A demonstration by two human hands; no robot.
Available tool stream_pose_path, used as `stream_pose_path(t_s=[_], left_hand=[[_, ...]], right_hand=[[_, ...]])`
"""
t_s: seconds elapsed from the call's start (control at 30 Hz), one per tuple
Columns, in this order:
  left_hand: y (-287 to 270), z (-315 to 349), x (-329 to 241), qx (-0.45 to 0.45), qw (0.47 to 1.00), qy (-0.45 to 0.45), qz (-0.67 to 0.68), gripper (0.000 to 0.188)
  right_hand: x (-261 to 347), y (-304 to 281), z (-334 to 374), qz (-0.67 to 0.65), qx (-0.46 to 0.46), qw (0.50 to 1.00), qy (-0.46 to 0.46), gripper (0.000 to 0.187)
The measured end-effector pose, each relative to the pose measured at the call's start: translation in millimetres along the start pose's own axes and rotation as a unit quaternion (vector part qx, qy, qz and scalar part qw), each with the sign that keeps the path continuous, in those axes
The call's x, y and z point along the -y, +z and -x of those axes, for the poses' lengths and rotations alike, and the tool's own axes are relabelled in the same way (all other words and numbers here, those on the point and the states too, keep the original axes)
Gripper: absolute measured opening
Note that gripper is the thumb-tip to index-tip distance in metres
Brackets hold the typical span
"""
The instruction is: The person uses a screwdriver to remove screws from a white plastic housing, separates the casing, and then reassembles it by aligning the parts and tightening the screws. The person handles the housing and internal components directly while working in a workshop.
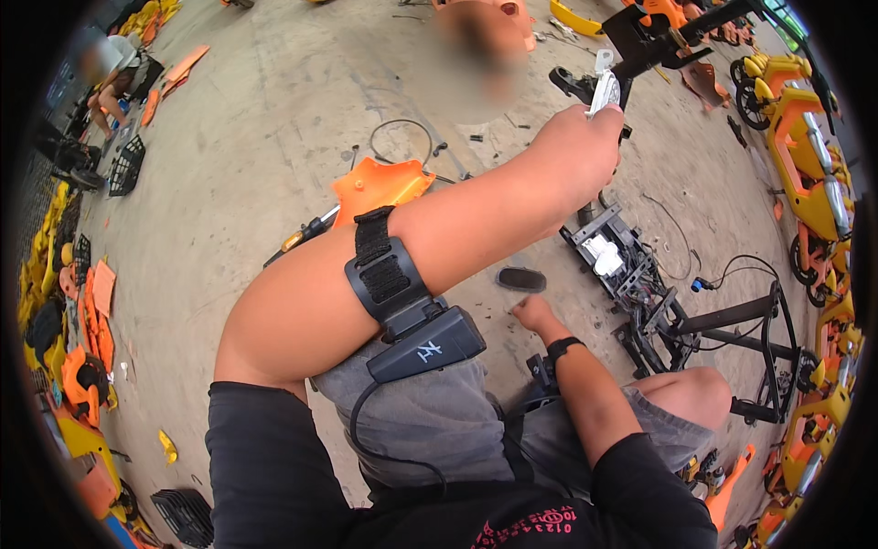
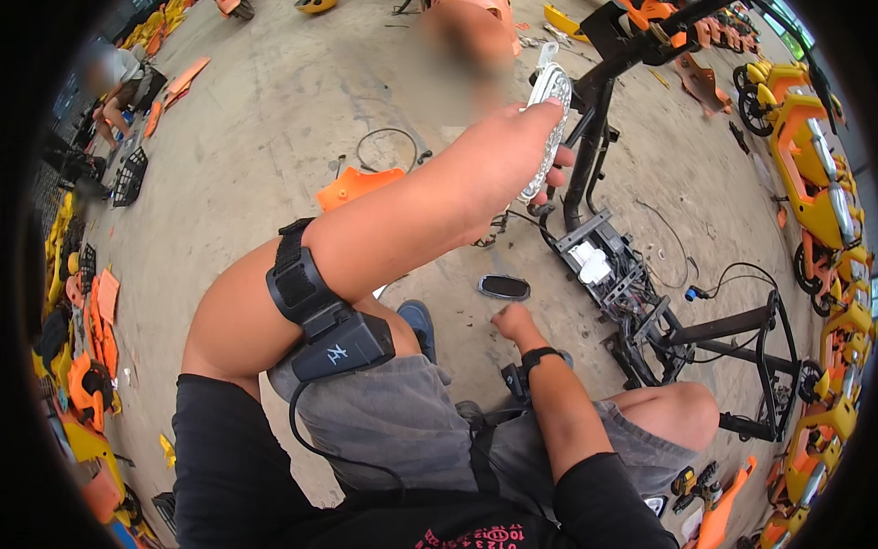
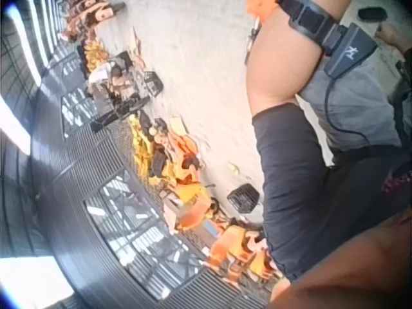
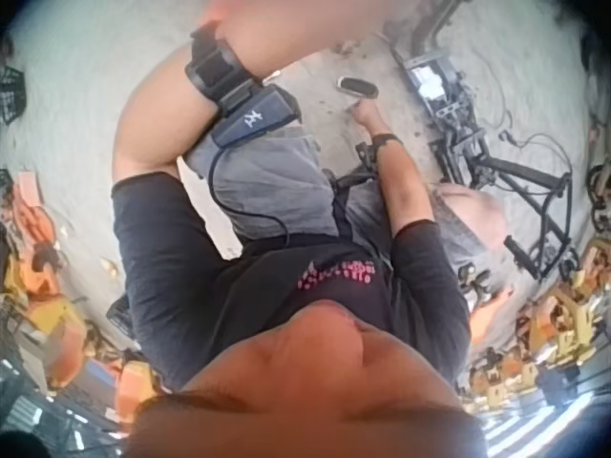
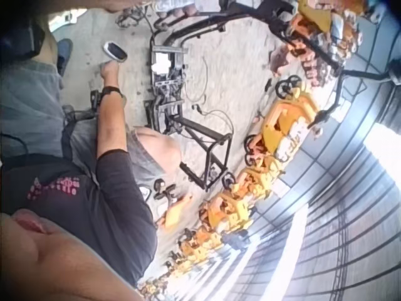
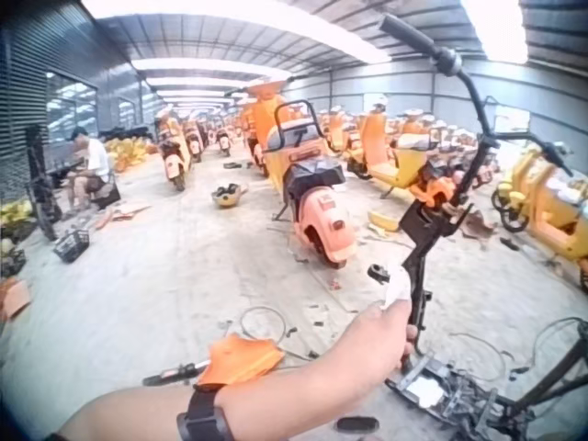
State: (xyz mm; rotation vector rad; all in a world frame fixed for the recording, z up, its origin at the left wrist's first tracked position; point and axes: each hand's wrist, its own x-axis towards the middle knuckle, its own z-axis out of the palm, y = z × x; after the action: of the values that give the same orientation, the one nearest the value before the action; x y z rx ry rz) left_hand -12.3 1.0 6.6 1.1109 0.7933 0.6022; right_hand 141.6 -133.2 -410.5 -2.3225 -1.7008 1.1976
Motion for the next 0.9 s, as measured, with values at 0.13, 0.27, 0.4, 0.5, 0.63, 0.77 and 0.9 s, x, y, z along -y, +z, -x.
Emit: stream_pose_path(t_s=[0.13,0.27,0.4,0.5,0.63,0.77,0.9], left_hand=[[-14.4,0.8,3.8,-0.034,0.999,0.001,0.011,0.049],[-18.0,-1.0,6.9,-0.056,0.998,-0.016,0.014,0.047],[-14.2,-1.6,6.2,-0.046,0.999,-0.009,0.013,0.046],[-13.1,-1.3,3.8,-0.037,0.999,-0.008,0.007,0.046],[-16.4,-2.4,10.5,-0.042,0.999,-0.011,0.012,0.046],[-5.8,-5.7,4.2,-0.011,0.998,-0.007,0.06,0.048],[-10.8,-16.0,8.8,0.011,0.993,-0.02,0.12,0.054]], right_hand=[[-20.1,23.6,1.4,-0.053,-0.015,0.997,0.045,0.029],[-3.5,33.2,0.9,-0.044,-0.031,0.998,0.018,0.029],[13.2,33.7,-1.3,-0.087,0.001,0.996,0.025,0.028],[12.2,31.7,-2.0,-0.086,-0.027,0.996,0.006,0.027],[33.2,-9.2,5.4,-0.102,-0.015,0.994,-0.021,0.028],[67.3,-116.4,-1.7,-0.068,-0.055,0.991,-0.103,0.032],[136.5,-264.0,46.6,-0.085,-0.147,0.97,-0.173,0.034]])
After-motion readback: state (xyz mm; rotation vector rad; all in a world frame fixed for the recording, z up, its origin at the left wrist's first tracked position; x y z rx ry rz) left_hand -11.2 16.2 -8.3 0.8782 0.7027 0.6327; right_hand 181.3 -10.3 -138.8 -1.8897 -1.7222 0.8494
